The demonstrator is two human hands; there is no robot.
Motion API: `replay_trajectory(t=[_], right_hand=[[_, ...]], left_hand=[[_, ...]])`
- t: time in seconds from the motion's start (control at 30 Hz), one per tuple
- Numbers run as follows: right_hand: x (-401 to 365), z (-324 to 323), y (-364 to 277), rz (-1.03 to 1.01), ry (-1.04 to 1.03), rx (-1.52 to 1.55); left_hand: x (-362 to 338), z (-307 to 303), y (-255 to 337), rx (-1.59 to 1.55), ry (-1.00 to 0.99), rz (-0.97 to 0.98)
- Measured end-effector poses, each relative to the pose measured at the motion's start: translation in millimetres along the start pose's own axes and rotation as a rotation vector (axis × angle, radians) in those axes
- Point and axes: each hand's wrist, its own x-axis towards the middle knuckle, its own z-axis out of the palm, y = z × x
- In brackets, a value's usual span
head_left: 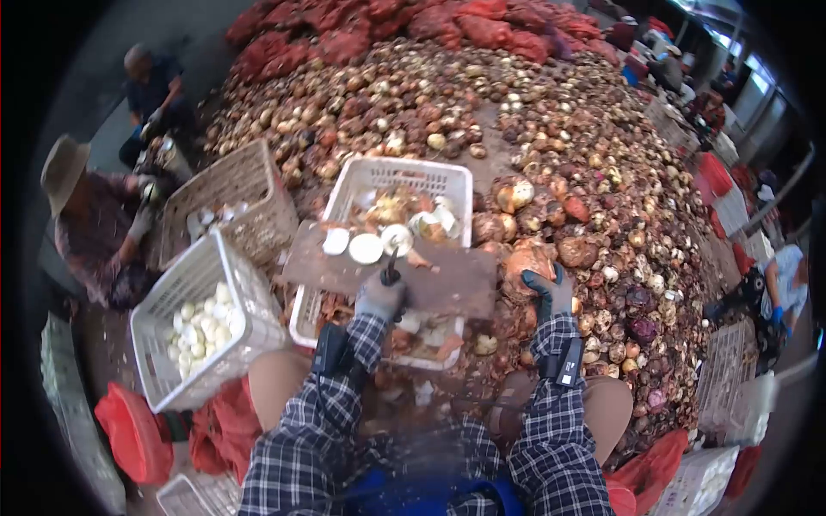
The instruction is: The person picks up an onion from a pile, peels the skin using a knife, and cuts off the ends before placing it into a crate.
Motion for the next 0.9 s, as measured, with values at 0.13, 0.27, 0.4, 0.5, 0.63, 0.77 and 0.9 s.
replay_trajectory(t=[0.13,0.27,0.4,0.5,0.63,0.77,0.9], right_hand=[[-34.4,103.1,-47.0,-0.387,-0.472,-1.288],[-35.5,115.4,-9.5,-0.508,-0.636,-1.517],[-44.1,108.9,-7.5,-0.512,-0.605,-1.381],[-47.6,114.6,-14.7,-0.358,-0.550,-1.363],[-33.3,103.8,-9.4,-0.262,-0.590,-1.226],[-29.9,93.7,-0.1,-0.363,-0.609,-1.239],[-33.5,100.2,-7.9,-0.357,-0.625,-1.244]], left_hand=[[-4.0,-39.7,-12.5,-0.184,0.061,0.120],[-43.2,-21.9,-41.3,-0.290,-0.093,0.225],[-79.1,-6.8,-30.4,0.122,0.094,0.431],[-81.5,8.0,-22.4,0.323,0.070,0.498],[-63.5,28.1,-19.4,0.516,-0.062,0.487],[-61.4,31.5,-20.5,0.557,-0.066,0.546],[-57.9,31.6,-14.8,0.635,-0.112,0.574]])
